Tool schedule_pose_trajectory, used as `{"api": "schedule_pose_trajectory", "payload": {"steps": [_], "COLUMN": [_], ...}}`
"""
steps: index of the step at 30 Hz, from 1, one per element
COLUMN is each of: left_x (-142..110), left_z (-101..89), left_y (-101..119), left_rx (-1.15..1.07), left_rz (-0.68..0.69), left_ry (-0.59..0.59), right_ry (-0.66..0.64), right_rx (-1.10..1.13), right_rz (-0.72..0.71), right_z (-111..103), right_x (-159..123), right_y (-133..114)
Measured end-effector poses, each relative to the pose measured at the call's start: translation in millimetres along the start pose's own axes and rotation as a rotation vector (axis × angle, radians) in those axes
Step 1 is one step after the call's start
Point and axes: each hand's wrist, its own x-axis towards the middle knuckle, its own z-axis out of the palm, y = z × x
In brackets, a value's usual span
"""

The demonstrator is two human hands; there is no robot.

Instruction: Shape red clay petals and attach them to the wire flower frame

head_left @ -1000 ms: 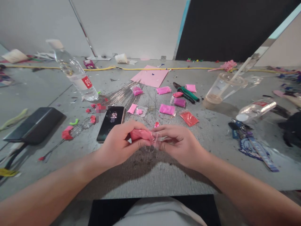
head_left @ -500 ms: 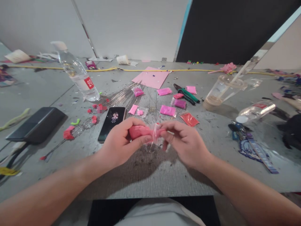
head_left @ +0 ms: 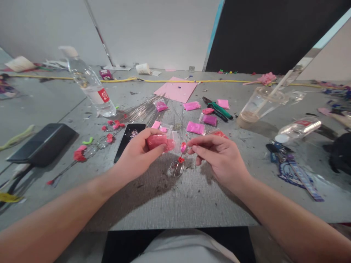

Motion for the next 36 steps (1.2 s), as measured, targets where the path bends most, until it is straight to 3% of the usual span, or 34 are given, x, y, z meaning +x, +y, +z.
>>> {"api": "schedule_pose_trajectory", "payload": {"steps": [5,9,15,16,18,20,24,30,36], "left_x": [17,26,19,16,6,-6,-27,-28,-9], "left_z": [-3.3,-6.8,-11.7,-10.9,-6.9,0.0,18.3,34.5,22.1], "left_y": [-13,-26,-24,-21,-14,-7,1,-7,-19], "left_rx": [0.377,0.492,0.748,0.755,0.708,0.59,0.603,0.6,0.493], "left_rz": [-0.018,0.014,0.336,0.399,0.471,0.435,0.303,0.236,0.205], "left_ry": [0.071,0.093,0.2,0.174,-0.003,-0.152,-0.299,-0.304,-0.324], "right_ry": [-0.033,-0.03,-0.034,-0.018,0.013,0.034,0.07,0.065,0.049], "right_rx": [-0.013,0.018,-0.004,-0.008,-0.009,-0.028,-0.095,-0.02,-0.078], "right_rz": [0.102,0.109,0.029,0.022,0.005,-0.021,-0.069,-0.084,-0.106], "right_z": [3,5,1,1,1,1,0,-3,-3], "right_x": [1,1,-1,-1,-1,1,5,6,0], "right_y": [0,-1,-2,-3,-4,-4,-1,2,-8]}}
